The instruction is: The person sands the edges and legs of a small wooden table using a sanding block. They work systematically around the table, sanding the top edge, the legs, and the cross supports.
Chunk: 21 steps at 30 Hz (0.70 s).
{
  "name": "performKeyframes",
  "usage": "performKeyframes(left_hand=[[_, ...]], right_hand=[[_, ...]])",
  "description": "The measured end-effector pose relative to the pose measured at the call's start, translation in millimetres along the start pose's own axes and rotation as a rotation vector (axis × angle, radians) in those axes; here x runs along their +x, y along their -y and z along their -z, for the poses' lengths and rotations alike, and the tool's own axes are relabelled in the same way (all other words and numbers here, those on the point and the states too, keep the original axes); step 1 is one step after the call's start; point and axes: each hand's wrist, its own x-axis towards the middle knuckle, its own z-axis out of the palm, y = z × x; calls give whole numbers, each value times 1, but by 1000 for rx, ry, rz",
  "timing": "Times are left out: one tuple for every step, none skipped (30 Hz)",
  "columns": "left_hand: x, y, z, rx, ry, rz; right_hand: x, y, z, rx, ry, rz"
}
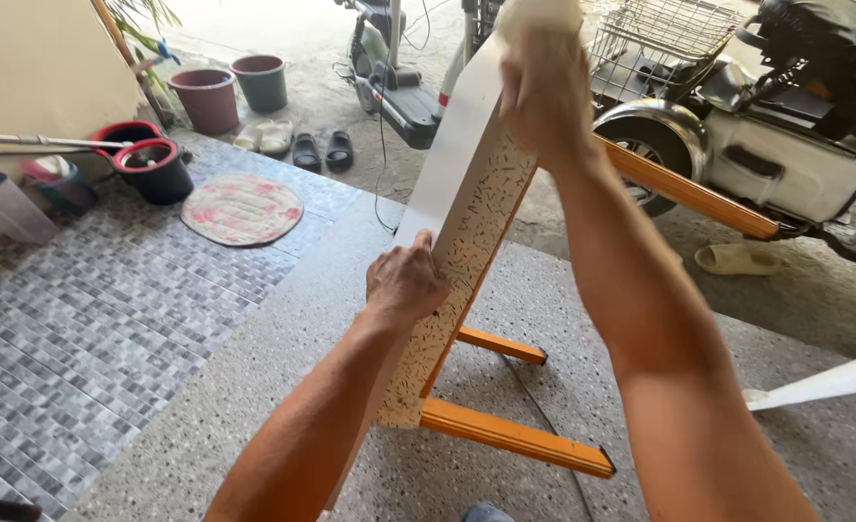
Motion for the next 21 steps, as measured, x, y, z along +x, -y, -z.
performKeyframes(left_hand=[[1, 1, 2, 1, 0, 1], [1, 3, 3, 15, 3, 7], [0, 3, 3, 27, 8, 12], [0, 4, 2, 38, 14, 17], [2, 5, 0, 41, 6, 8], [4, 6, -2, 43, -2, 0], [3, 9, -4, 46, -6, -5], [3, 12, -6, 45, -43, -25], [2, 13, -9, 43, -76, -45], [1, 13, -10, 42, -109, -66], [-1, 13, -10, 45, -86, -57], [-5, 13, -9, 48, -63, -48], [-6, 12, -5, 54, -49, -35], [-8, 10, -3, 62, -46, -20], [-10, 6, -1, 72, -42, -3], [-12, 4, 0, 82, -37, 14], [-13, 1, 1, 68, -39, 13], [-11, -1, 2, 55, -41, 13], [-11, 0, 4, 44, -41, 16], [-11, 0, 6, 62, -59, -2], [-10, 0, 6, 79, -75, -23]], right_hand=[[13, -6, 1, 28, -177, 96], [14, -3, -3, 53, -177, 70], [11, 2, -9, 76, -175, 44], [9, 6, -12, 99, -172, 19], [-10, 18, -17, 69, -174, 42], [-31, 32, -19, 38, -176, 64], [-36, 34, -17, -50, -200, 115], [-40, 35, -15, -138, -223, 166], [-44, 34, -13, -228, -244, 213], [-28, 24, -9, -119, -108, 95], [-6, 10, -5, -11, 30, -20], [10, 0, 0, 10, -64, -2], [24, -4, 3, 38, -164, 25], [26, -3, 4, 66, -183, 11], [27, 1, 4, 95, -202, -5], [26, 6, 3, 125, -220, -21], [11, 17, 0, 85, -200, -18], [-14, 32, -4, 46, -181, -15], [-43, 53, -8, 84, -123, -3], [-73, 77, -11, 122, -66, 9], [-110, 104, -9, 127, -63, 55]])
